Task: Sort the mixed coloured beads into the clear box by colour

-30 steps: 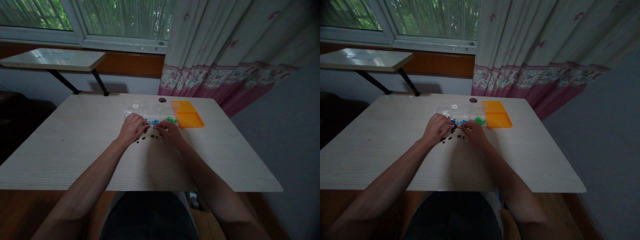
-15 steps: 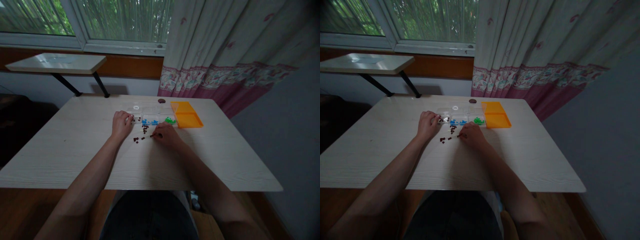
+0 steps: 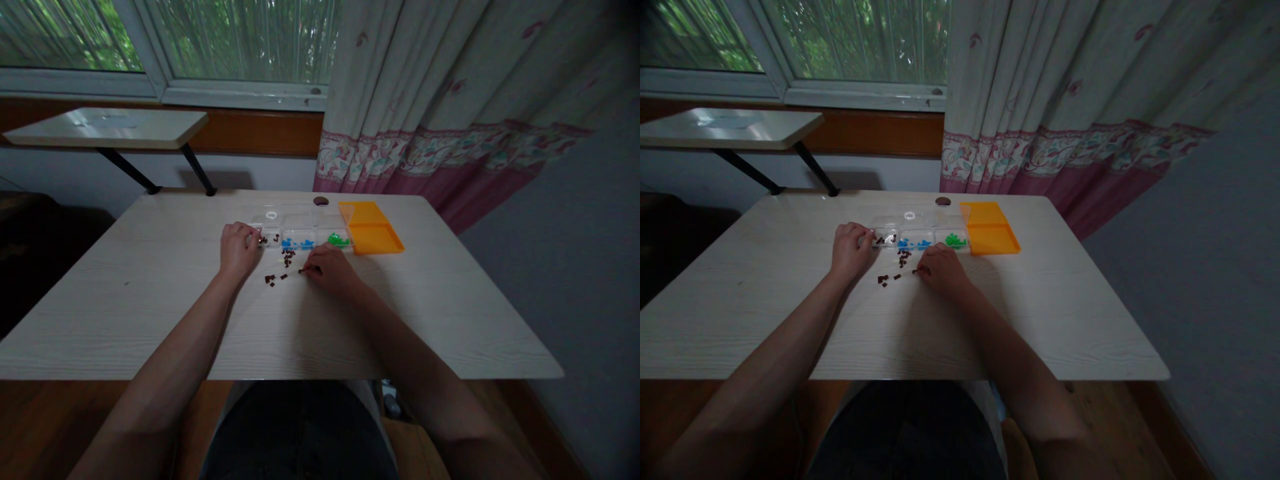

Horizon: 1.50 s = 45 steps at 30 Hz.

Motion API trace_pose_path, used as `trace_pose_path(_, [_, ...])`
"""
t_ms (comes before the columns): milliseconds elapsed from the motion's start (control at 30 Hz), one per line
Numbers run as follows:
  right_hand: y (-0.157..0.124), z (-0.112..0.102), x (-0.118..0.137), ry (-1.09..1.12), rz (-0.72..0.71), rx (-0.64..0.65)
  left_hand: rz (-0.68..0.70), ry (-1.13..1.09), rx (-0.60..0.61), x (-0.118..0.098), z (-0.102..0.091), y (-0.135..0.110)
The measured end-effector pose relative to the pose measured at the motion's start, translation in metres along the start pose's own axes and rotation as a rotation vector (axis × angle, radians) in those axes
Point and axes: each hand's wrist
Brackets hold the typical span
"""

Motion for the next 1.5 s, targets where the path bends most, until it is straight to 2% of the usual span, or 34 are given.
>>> trace_pose_path(167, [0.000, 0.003, -0.004, 0.071, 0.004, -0.070, 0.012, -0.020, 0.004, -0.002, -0.001, -0.001])
trace_pose_path(267, [0.001, 0.004, -0.006, 0.105, 0.030, -0.126, 0.073, -0.059, 0.035, -0.009, -0.003, -0.002])
trace_pose_path(533, [0.005, 0.001, -0.007, 0.196, 0.109, -0.231, 0.417, -0.192, 0.340, -0.044, -0.012, -0.010])
trace_pose_path(700, [0.004, 0.001, -0.005, 0.263, 0.115, -0.251, 0.486, -0.215, 0.422, -0.055, -0.014, -0.013])
trace_pose_path(1033, [0.004, 0.002, -0.004, 0.305, 0.108, -0.243, 0.489, -0.210, 0.392, -0.056, -0.014, -0.012])
trace_pose_path(1167, [0.002, -0.001, -0.008, 0.230, 0.112, -0.250, 0.406, -0.181, 0.295, -0.051, -0.012, -0.010])
trace_pose_path(1233, [0.001, -0.004, -0.010, 0.199, 0.080, -0.192, 0.336, -0.162, 0.232, -0.046, -0.011, -0.008])
trace_pose_path(1400, [-0.004, -0.013, -0.010, 0.125, -0.039, 0.069, 0.160, -0.088, 0.140, -0.031, -0.010, -0.003])
trace_pose_path(1500, [-0.005, -0.015, -0.007, 0.053, -0.031, 0.091, 0.067, -0.059, 0.075, -0.024, -0.009, -0.001])
Point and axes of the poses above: each hand's wrist, its own y-axis towards the middle knuckle, its own z-axis out of the palm, x = y × z, and after that the axes turned 5 degrees about -z, right-handed
